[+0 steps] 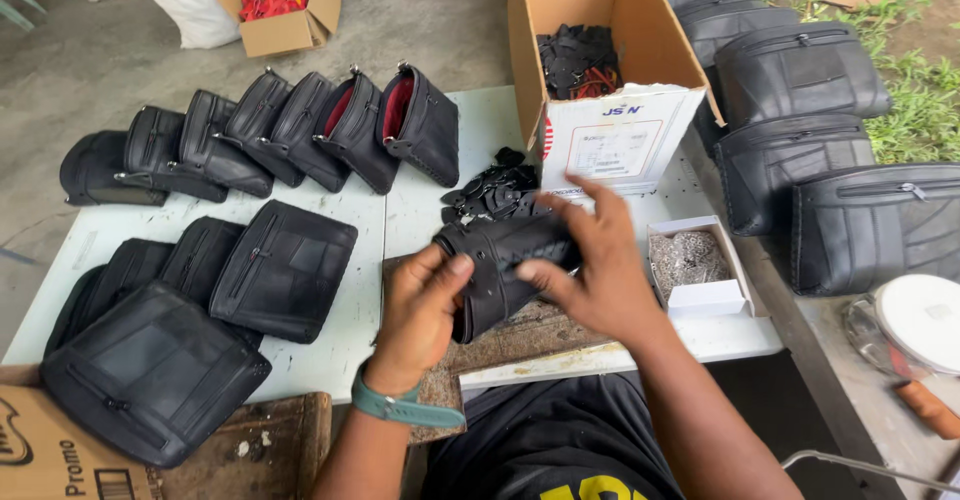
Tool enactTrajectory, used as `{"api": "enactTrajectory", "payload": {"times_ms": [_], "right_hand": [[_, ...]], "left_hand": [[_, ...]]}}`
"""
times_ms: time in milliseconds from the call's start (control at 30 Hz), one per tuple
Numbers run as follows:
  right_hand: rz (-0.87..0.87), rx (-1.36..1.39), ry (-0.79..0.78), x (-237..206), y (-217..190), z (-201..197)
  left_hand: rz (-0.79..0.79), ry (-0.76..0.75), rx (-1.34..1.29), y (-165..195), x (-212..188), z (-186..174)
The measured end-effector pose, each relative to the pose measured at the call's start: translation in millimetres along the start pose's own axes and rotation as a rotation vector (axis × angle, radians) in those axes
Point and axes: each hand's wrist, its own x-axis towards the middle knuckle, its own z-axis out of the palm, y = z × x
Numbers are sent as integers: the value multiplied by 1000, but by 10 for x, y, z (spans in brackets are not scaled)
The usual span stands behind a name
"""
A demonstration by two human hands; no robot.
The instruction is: The person assembles small black leather pouches by hand at a workbench. They pick up a pouch, insert a metal rivet, and use a hammer and punch to secure it. The person repeats this process on multiple pouches, inspecting each one after securing the rivet.
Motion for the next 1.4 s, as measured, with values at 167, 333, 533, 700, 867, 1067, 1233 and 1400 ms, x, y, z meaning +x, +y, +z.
{"api": "enactTrajectory", "payload": {"times_ms": [167,333,533,700,867,1067,1233,1400], "right_hand": [[196,277,-79,105,35,157],[209,230,-74,29,22,394],[208,180,-108,17,-68,470],[230,174,-131,30,-174,500],[176,151,-108,35,-222,502],[123,161,-120,-25,-215,491],[262,535,-188,-51,445,194],[141,-3,-418,-95,1182,435]], "left_hand": [[-78,52,-272,35,55,-89],[-72,5,-222,71,-113,-283],[-60,69,-110,80,-225,-465],[7,123,-80,-7,-274,-478],[217,229,208,-102,-296,-418],[203,304,289,-154,-310,-361],[267,285,-76,-164,-363,-393],[299,275,-96,-175,-282,-498]]}}
